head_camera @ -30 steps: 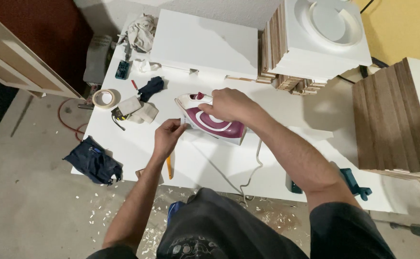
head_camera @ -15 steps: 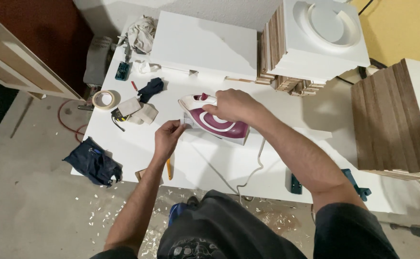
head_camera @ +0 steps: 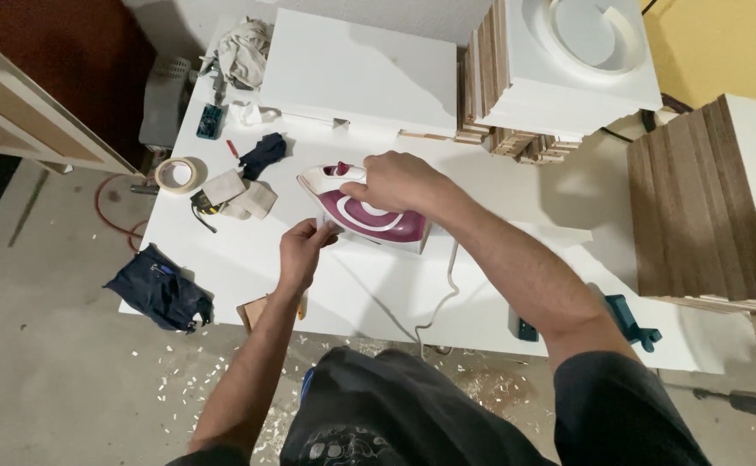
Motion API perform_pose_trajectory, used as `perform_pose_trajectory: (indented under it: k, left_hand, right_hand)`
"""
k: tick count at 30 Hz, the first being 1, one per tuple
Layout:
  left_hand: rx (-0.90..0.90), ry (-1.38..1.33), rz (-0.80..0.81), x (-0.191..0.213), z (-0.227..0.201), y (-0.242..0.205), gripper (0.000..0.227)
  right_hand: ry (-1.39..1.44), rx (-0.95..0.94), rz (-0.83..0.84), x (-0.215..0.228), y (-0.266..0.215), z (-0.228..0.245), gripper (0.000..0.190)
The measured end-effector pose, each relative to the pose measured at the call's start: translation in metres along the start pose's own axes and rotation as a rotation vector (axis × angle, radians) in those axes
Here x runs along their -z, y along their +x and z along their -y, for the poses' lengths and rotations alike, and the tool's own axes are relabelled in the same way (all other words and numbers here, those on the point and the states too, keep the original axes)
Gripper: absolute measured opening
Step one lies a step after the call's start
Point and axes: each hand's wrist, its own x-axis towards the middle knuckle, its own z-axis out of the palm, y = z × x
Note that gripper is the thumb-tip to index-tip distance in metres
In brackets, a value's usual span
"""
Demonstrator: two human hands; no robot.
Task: The person irons a strip of white edge banding onto a wooden board using a household iron. They then use a blue clamp to hold the edge banding in place while it cools. Finally, they sand the edge of the board with a sanding block and a sanding sponge.
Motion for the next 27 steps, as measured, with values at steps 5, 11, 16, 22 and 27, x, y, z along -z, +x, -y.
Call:
perform_pose_trajectory:
  k: [5,11,16,22,27]
  left_hand:
    - [0.045,-0.131,0.073,-0.015,-0.002,-0.002,0.022]
    - [0.069,-0.116,0.134,-0.043,-0.013,-0.013,0.025]
    - [0.079,-0.105,0.148,-0.065,-0.014,-0.018,0.026]
    - [0.081,-0.104,0.131,-0.065,0.002,-0.012,0.026]
    - [0.069,-0.038,0.112,-0.054,0.004,-0.013,0.022]
  right_hand:
    - [0.021,-0.037,0.006,0.007,-0.024,-0.015,0.067]
    - [-0.004,-0.066,-0.018,0.0,-0.039,-0.057,0.065]
    - [0.001,-0.101,-0.025,-0.007,-0.06,-0.095,0.068]
    - [-0.002,-0.198,-0.016,-0.009,-0.09,-0.139,0.069]
    - [0.007,-0.223,0.001,-0.007,-0.105,-0.158,0.068]
